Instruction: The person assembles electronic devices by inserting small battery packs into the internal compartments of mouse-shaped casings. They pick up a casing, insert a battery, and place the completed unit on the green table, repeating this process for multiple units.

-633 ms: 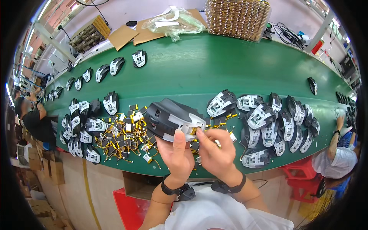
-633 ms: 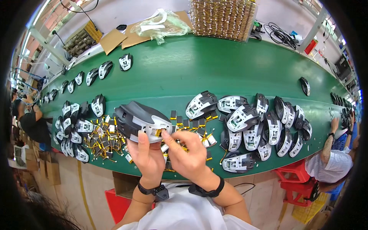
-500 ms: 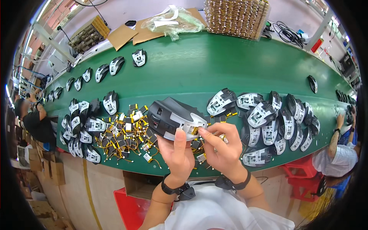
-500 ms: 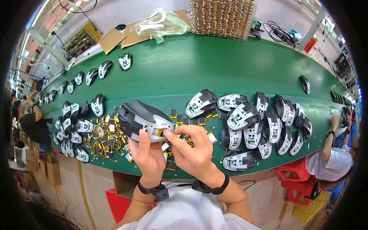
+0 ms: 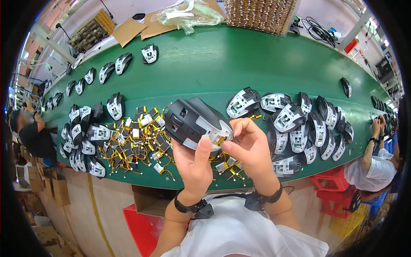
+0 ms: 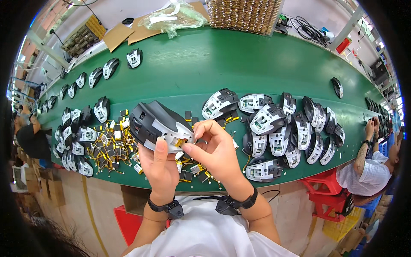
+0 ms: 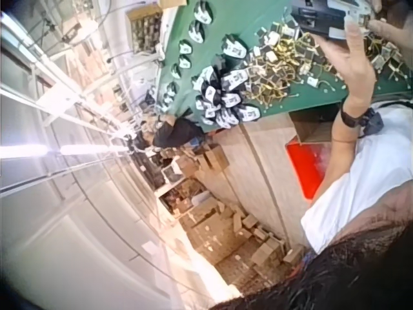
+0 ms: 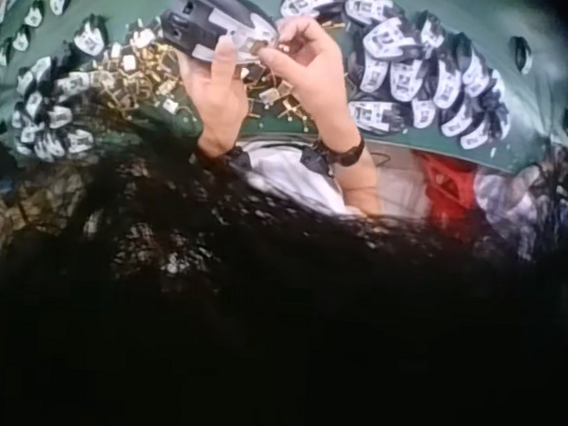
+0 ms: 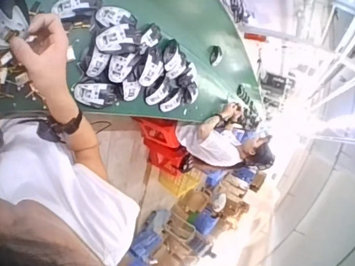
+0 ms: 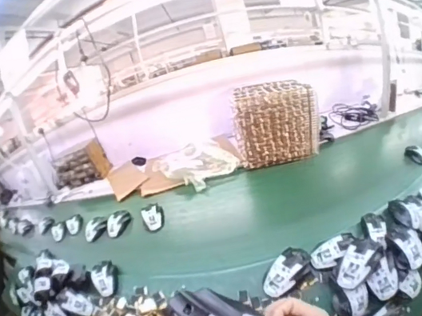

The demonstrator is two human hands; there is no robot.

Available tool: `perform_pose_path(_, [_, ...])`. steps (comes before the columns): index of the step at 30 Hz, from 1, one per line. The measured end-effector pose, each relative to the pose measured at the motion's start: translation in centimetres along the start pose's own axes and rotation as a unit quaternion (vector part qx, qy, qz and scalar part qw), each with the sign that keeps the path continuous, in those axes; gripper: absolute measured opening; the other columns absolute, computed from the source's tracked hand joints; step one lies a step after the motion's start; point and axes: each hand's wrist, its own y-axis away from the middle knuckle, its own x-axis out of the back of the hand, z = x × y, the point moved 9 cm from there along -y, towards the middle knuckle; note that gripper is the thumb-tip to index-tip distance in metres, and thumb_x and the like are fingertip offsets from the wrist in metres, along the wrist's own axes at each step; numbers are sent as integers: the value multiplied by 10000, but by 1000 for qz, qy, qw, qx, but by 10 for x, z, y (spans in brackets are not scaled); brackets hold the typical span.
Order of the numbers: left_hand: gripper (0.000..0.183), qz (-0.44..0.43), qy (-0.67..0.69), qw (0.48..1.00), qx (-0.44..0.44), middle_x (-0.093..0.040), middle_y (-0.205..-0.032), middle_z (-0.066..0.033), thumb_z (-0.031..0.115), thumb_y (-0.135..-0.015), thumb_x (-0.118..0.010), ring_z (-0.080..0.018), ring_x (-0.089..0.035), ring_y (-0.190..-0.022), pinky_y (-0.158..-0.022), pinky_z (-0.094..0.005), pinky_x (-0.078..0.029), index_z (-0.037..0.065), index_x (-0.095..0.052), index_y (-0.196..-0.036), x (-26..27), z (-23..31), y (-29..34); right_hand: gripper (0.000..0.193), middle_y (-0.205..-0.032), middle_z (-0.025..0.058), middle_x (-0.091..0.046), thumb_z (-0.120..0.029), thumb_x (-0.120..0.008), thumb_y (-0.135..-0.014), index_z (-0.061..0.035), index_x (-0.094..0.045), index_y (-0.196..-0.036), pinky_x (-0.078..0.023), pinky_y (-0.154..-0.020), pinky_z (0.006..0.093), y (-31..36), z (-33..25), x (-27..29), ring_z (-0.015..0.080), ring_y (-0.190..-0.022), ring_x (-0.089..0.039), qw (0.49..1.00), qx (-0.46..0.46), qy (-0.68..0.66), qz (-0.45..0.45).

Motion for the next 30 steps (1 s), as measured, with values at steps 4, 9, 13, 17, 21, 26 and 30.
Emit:
perform_pose_path(4, [461, -2, 19, 1000, 20, -542, -1217, -102, 192, -959, -589, -204, -578, -1094, -931, -373, -490, 19, -386, -1335, 1, -4, -3, 303, -1056, 32, -531, 0, -736, -794, -63, -510, -986, -482, -826, 281, -3, 9, -1, 106, -961, -529, 995, -52, -66, -53])
perform_pose_path(9, [452, -33, -30, 995, 88, -571, -1187, -87, 139, -930, -630, -153, -551, -1087, -977, -317, -427, -7, -427, -1307, 7, -9, -46, 246, -1088, 52, -568, -33, -720, -799, -50, -580, -1001, -478, -787, 264, 14, -21, 13, 128, -992, -559, 986, -19, 166, -23])
perform_pose_path(13, [565, -159, -241, 939, 186, -665, -1024, -145, 331, -845, -722, -195, -691, -792, -678, -336, -583, -47, -506, -1207, 2, -43, -159, 214, -936, 61, -629, -66, -713, -794, -22, -621, -982, -476, -722, 257, 34, -51, 53, 146, -856, -611, 912, 36, 409, 24])
perform_pose_path(17, [557, -210, -408, 846, 272, -685, -978, -136, 384, -859, -697, -196, -675, -844, -708, -340, -561, -97, -585, -1117, 27, -103, -237, 244, -858, 118, -624, -79, -724, -786, -9, -626, -998, -489, -683, 298, 50, -66, 49, 218, -771, -626, 810, 53, 583, 6])
perform_pose_path(21, [694, -119, -582, 790, 153, -653, -1082, -197, 581, -834, -646, -311, -667, -898, -708, -422, -558, -89, -651, -1018, 41, -148, -271, 171, -854, 94, -647, -46, -704, -798, -33, -664, -963, -503, -607, 308, 61, -63, 83, 218, -673, -637, 770, 38, 631, 81])
perform_pose_path(26, [806, -59, -809, 582, -61, -579, -1194, -245, 723, -834, -480, -403, -572, -1114, -904, -497, -478, -12, -668, -1106, 10, -92, -288, 119, -746, 72, -638, -43, -685, -800, -73, -697, -915, -499, -537, 328, 68, -70, 81, 243, -597, -627, 720, 46, 687, 80])
perform_pose_path(30, [859, 82, -842, 533, -6, -472, -1342, -255, 684, -794, -581, -419, -467, -1239, -963, -561, -403, 61, -400, -1357, 98, -63, -332, 150, -808, 57, -624, -78, -667, -781, -94, -703, -926, -500, -594, 339, 88, -68, 84, 242, -681, -616, 668, 6, 744, 1])
